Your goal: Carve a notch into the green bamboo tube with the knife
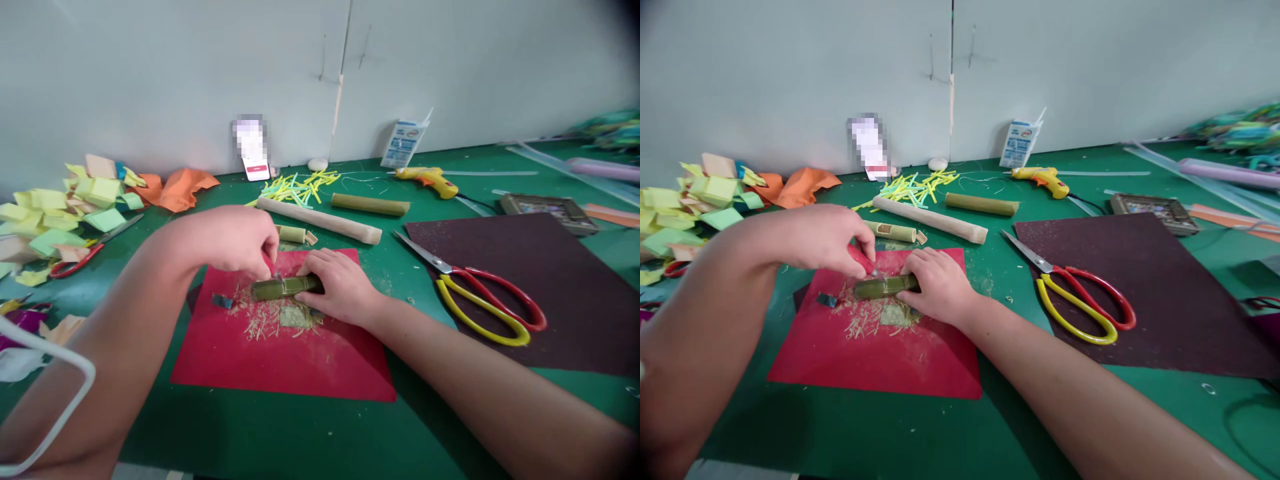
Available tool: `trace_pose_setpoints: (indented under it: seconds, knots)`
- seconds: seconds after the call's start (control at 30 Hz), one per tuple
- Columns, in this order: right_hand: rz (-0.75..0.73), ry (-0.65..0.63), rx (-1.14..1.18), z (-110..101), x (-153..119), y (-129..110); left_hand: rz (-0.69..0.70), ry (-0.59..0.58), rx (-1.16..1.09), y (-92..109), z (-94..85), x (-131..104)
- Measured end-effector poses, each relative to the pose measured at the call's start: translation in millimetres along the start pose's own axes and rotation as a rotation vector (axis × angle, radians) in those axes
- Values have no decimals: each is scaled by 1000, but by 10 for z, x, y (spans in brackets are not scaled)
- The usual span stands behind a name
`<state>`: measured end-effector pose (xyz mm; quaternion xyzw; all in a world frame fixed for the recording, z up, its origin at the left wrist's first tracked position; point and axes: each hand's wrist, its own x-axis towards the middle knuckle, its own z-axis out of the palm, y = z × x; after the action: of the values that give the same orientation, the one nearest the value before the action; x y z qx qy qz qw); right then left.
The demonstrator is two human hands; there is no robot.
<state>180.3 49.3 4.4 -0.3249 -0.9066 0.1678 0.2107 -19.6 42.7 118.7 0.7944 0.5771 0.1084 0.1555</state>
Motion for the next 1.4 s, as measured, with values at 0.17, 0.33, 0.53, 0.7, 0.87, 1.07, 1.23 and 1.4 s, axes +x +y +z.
trace_pose_setpoints:
  seconds: [0.17,0.33,0.53,0.7,0.87,1.07,1.23,1.4]
  knots:
    - [0,-19,-4,9,7,8,-75,-180,-61,-440,123,-264]
    - [9,-26,-12,36,3,26,-74,-84,-237,-608,473,-531]
    - [-1,-21,3,33,-9,22,8,-13,-165,-506,475,-604]
    - [4,-16,17,22,-11,6,-18,-14,-19,-384,474,-693]
    - [-1,-18,30,23,-6,6,-69,67,74,-238,555,-808]
    - [-4,-15,33,32,-20,11,-16,159,110,-194,619,-866]
    - [-7,-18,33,36,-21,9,21,215,4,-301,739,-894]
    - [1,-17,22,32,-17,8,115,246,87,-330,821,-927]
